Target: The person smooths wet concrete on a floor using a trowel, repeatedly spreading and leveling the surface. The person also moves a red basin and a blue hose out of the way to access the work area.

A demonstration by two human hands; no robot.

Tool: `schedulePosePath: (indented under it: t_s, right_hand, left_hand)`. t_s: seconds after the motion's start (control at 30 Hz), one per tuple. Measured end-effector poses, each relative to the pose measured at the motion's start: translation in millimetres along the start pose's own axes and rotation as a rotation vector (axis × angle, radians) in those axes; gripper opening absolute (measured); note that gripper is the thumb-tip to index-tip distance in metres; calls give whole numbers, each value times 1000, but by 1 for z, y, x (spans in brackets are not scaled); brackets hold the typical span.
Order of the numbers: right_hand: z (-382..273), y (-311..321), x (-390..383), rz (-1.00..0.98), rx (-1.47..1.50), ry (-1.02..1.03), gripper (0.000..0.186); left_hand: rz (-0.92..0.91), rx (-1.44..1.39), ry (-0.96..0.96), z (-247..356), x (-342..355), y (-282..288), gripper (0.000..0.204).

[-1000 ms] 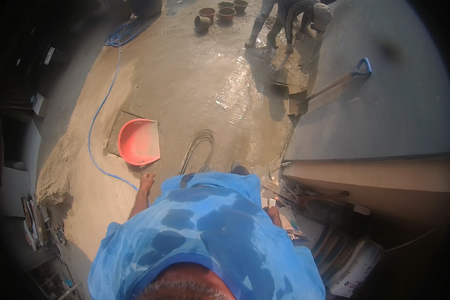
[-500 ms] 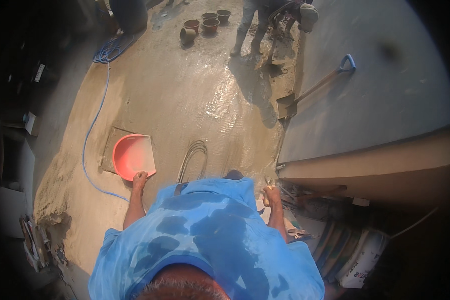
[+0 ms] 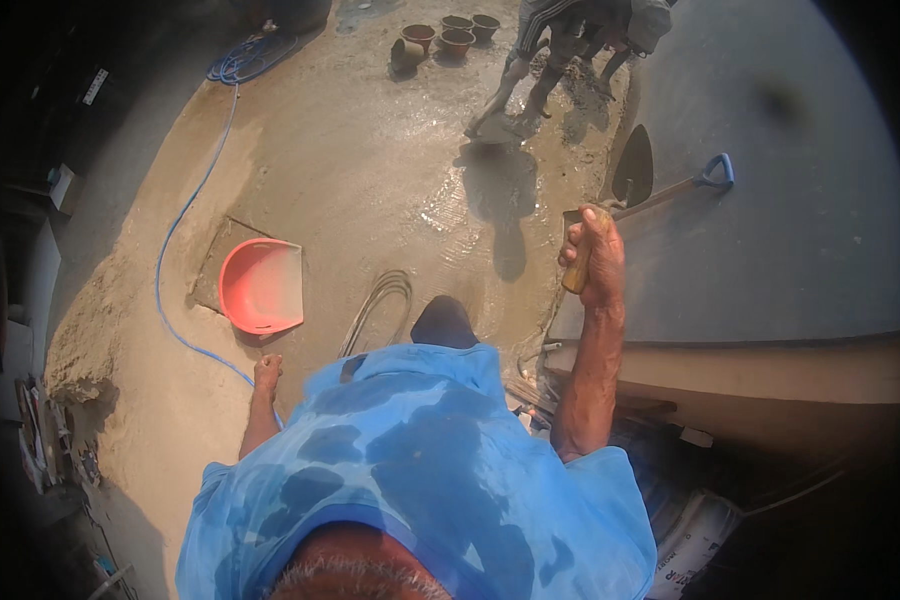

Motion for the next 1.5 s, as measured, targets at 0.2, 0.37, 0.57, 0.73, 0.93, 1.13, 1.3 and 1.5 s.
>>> schedulePosePath:
  t_s: [0.2,0.37,0.57,0.73,0.93,1.13,1.3,1.5]
  right_hand:
    - [-59,-68,49,58,-396,452,32]
    - [45,-82,139,68,-800,621,43]
    - [320,-2,190,-519,-1215,-373,21]
    - [381,34,167,-735,-1289,-593,23]
    - [419,47,192,-837,-1377,-655,30]
    - [384,-41,178,-703,-1323,-640,17]
    - [396,-94,141,-609,-1392,-747,16]
    - [467,-129,93,-848,-1796,-954,16]
  left_hand:
    - [163,172,83,-17,-19,16,43]
    - [253,136,164,-51,-41,11,38]
    - [261,85,310,-85,-71,-1,36]
    - [382,14,352,-88,-104,25,41]
    - [348,41,442,-111,-75,39,49]
    - [345,131,425,-70,60,95,52]
    - [190,156,255,-19,286,135,54]
    - [155,191,246,-27,486,169,56]
Point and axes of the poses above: each hand's wrist, its own x-axis towards the middle knuckle, its own y-axis out of the back of the hand, z = x × y, the point moved 7 cm from there along x, towards the middle knuckle, and after that the axes turned 1 degree about y, right-handed, at the moved point
